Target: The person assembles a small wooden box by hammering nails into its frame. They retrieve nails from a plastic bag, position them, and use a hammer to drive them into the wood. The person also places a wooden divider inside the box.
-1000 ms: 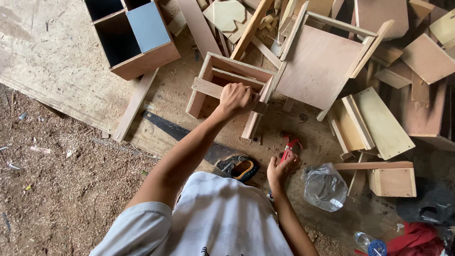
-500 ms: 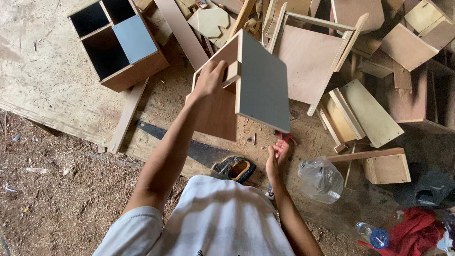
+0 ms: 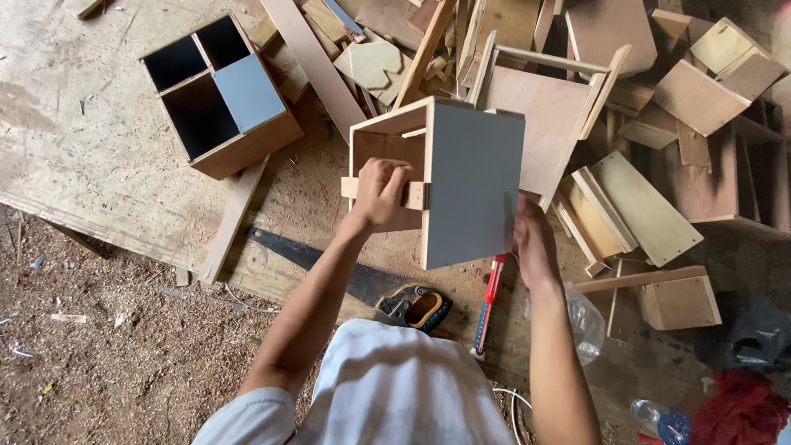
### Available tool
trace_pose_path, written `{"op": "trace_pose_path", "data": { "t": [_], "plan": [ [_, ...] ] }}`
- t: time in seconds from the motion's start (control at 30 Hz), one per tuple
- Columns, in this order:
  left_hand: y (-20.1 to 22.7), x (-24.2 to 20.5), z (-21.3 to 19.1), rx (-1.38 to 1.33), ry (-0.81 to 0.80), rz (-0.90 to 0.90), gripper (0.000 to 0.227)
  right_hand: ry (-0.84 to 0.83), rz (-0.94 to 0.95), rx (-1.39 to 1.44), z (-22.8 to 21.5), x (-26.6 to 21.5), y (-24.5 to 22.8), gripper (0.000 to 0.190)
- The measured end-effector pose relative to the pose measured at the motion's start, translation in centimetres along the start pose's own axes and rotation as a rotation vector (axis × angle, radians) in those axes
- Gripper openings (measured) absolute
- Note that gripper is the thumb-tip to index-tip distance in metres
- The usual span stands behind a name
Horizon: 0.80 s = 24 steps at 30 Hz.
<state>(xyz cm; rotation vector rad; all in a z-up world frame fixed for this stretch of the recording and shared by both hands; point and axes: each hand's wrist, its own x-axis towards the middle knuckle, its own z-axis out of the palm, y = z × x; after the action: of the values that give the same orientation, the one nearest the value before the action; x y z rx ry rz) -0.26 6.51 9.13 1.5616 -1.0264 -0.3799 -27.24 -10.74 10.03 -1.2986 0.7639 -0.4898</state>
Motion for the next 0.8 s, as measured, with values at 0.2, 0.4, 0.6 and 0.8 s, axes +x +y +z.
{"op": "trace_pose_path", "data": {
  "t": [0.2, 0.4, 0.6, 0.8],
  "plan": [
    [1.6, -1.3, 2.4, 0.233, -0.145, 0.107, 0.044, 0.295, 0.201, -0.004, 3.9, 4.2, 4.1, 0.051],
    [-5.2, -3.4, 1.9, 0.17, -0.04, 0.293, 0.037, 0.267, -0.087, 0.16, 3.2, 3.8, 6.8, 0.029],
    [-11.9, -4.8, 0.0, 0.128, 0.323, 0.098, 0.036, 0.198, -0.274, -0.164, 6.5, 3.6, 2.4, 0.036],
    [-12.8, -9.5, -5.2, -0.179, 0.655, -0.388, 0.043, 0.144, -0.378, -0.557, 13.6, 2.2, 0.0, 0.043]
  ]
}}
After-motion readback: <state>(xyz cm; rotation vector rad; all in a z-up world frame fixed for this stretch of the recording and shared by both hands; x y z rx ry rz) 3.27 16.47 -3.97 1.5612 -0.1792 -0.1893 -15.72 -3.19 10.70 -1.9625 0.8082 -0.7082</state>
